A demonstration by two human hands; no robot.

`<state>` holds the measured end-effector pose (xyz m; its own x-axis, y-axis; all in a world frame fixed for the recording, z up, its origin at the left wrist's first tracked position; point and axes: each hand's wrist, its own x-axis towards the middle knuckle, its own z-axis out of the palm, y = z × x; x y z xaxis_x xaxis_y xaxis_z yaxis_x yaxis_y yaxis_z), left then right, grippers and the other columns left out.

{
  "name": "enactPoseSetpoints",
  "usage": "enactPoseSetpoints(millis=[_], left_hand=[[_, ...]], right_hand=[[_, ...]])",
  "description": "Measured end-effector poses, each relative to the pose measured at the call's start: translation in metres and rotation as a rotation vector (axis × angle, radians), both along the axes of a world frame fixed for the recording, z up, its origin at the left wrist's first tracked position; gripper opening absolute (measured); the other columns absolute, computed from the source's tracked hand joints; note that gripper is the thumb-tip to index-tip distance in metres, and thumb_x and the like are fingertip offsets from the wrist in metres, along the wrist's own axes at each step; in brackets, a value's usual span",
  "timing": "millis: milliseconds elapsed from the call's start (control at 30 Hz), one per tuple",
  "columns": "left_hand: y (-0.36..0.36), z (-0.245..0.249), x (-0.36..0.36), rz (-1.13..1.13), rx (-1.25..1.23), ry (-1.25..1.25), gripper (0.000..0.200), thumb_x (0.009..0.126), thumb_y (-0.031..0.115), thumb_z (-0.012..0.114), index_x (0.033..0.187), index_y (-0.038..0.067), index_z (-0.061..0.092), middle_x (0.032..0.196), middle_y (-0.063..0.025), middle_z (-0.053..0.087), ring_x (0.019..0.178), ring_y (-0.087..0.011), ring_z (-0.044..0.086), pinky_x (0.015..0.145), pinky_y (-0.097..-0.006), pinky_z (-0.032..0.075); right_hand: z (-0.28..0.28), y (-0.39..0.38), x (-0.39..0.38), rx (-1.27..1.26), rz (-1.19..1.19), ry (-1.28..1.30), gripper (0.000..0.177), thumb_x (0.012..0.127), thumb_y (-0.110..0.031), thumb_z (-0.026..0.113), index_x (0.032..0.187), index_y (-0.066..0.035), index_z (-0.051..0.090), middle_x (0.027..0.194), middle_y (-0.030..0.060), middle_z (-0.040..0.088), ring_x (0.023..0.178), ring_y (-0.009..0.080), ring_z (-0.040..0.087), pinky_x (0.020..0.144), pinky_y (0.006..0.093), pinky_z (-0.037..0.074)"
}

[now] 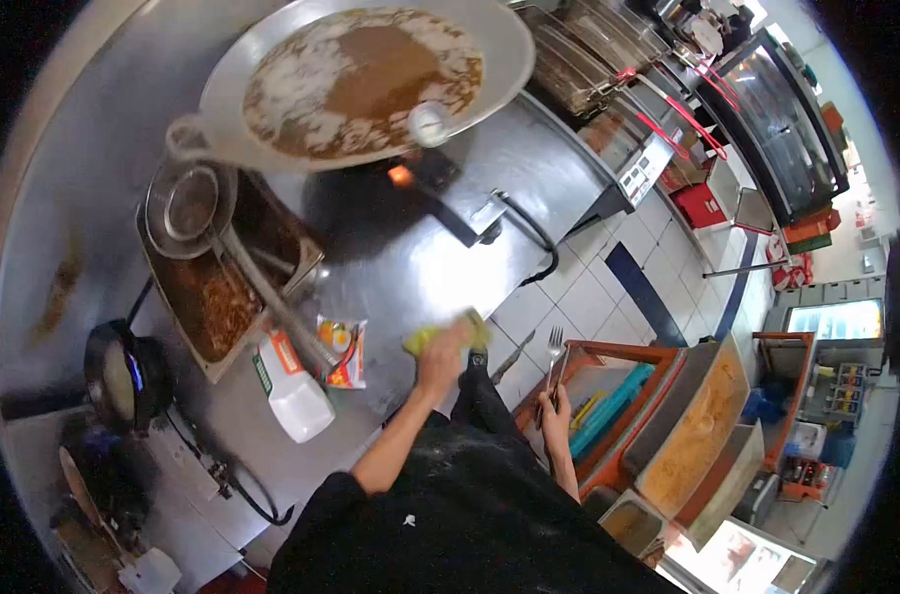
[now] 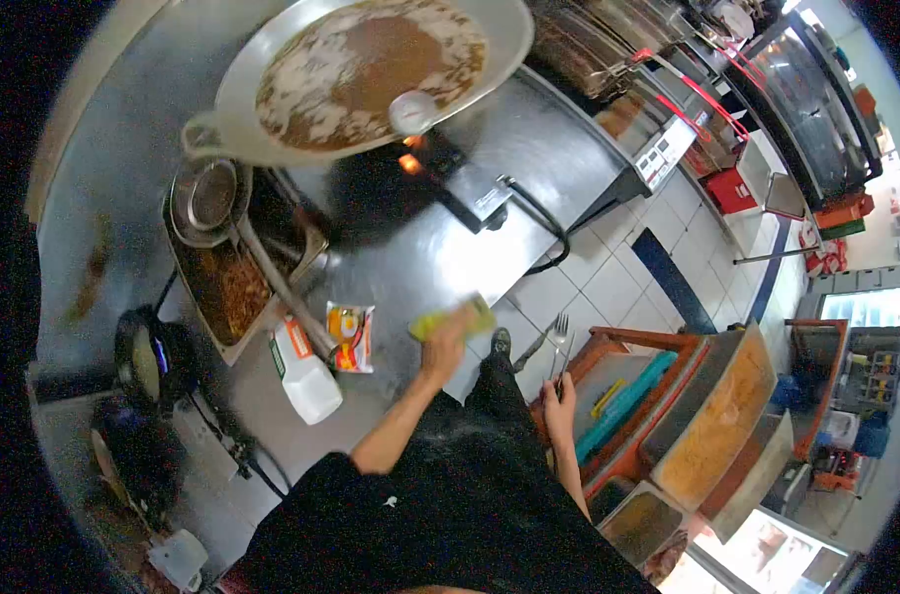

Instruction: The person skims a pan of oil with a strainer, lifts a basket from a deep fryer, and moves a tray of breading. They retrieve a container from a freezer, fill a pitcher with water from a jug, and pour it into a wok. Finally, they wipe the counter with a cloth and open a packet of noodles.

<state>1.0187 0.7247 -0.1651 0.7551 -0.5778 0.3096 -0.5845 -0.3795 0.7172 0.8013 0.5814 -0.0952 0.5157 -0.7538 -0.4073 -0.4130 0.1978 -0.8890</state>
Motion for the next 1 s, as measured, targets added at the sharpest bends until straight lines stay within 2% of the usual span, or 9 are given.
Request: enactPoseSetpoints(millis=[167,267,433,533,600,633,800,867,1000], left_hand=[[-0.031,0.062,0.103,0.404,-0.082,0.120,0.031,0.074,0.002,0.054,0.100,0.008,0.067,0.104,-0.0136,0.065,0.099,-0.0309,0.060,0.089,-0.0410,0.044],[-0.075,-0.001,0.118,0.588,0.075,-0.209,0.030,0.074,0.001,0.052,0.099,0.007,0.067,0.103,-0.0149,0.065,0.099,-0.0319,0.060,0.089,-0.0410,0.044],[-0.148,0.046,-0.041,0.086,-0.014,0.400,0.026,0.075,0.006,0.051,0.097,0.004,0.066,0.101,-0.0176,0.065,0.100,-0.0343,0.060,0.092,-0.0402,0.043],[-0.226,0.041,0.062,0.080,-0.089,0.006,0.026,0.078,0.008,0.049,0.098,0.002,0.065,0.094,-0.0179,0.066,0.086,-0.0333,0.064,0.075,-0.0366,0.050],[-0.303,0.146,0.142,0.058,-0.196,0.376,0.028,0.085,0.008,0.042,0.099,0.003,0.067,0.081,-0.0162,0.068,0.074,-0.0321,0.065,0.069,-0.0382,0.051],[-0.326,0.138,0.190,0.101,-0.154,-0.038,0.026,0.086,0.008,0.045,0.098,0.003,0.067,0.080,-0.0179,0.067,0.074,-0.0325,0.065,0.067,-0.0392,0.050],[-0.426,-0.068,0.148,0.190,0.223,0.170,0.016,0.076,0.002,0.049,0.087,-0.001,0.060,0.083,-0.0218,0.061,0.078,-0.0367,0.059,0.072,-0.0470,0.046],[-0.417,0.002,0.068,-0.166,-0.034,-0.029,0.031,0.075,0.002,0.048,0.102,0.005,0.063,0.098,-0.0186,0.063,0.089,-0.0351,0.060,0.083,-0.0436,0.047],[-0.432,0.024,0.188,0.115,-0.171,0.482,0.030,0.078,0.006,0.046,0.102,0.007,0.064,0.092,-0.0168,0.066,0.087,-0.0342,0.062,0.080,-0.0416,0.049]], right_hand=[[-0.005,-0.067,-0.006,0.054,-0.061,0.006,0.010,0.089,-0.008,0.053,0.084,-0.004,0.045,0.068,0.0009,0.047,0.061,0.0106,0.046,0.056,0.0256,0.039],[-0.004,-0.116,-0.020,-0.124,0.065,0.118,0.014,0.088,-0.010,0.054,0.094,0.001,0.050,0.075,0.0069,0.054,0.067,0.0176,0.052,0.064,0.0312,0.044],[-0.055,-0.167,-0.042,-0.080,-0.056,0.069,0.026,0.087,-0.011,0.057,0.107,0.004,0.050,0.092,0.0124,0.058,0.087,0.0212,0.055,0.078,0.0344,0.045],[-0.077,-0.194,-0.052,-0.081,-0.113,0.072,0.039,0.088,-0.012,0.057,0.121,0.006,0.046,0.108,0.0177,0.058,0.100,0.0239,0.056,0.087,0.0348,0.044],[-0.048,-0.216,-0.044,-0.027,-0.094,0.088,0.045,0.088,-0.015,0.059,0.126,0.004,0.044,0.120,0.0180,0.054,0.107,0.0246,0.054,0.092,0.0333,0.042],[-0.041,-0.227,-0.043,-0.159,-0.030,0.161,0.046,0.089,-0.018,0.058,0.127,0.002,0.044,0.111,0.0138,0.056,0.100,0.0219,0.054,0.088,0.0320,0.043],[0.025,-0.278,0.021,-0.038,-0.079,0.088,0.012,0.093,-0.013,0.051,0.101,-0.004,0.049,0.070,-0.0019,0.046,0.061,0.0068,0.042,0.054,0.0223,0.035],[0.015,-0.297,0.019,0.019,-0.183,0.069,0.009,0.093,-0.013,0.051,0.097,-0.006,0.047,0.071,-0.0021,0.046,0.058,0.0061,0.042,0.051,0.0213,0.033],[0.028,-0.339,0.031,0.056,-0.189,0.171,0.005,0.094,-0.011,0.050,0.094,-0.006,0.046,0.069,-0.0017,0.043,0.057,0.0064,0.039,0.051,0.0220,0.031]])
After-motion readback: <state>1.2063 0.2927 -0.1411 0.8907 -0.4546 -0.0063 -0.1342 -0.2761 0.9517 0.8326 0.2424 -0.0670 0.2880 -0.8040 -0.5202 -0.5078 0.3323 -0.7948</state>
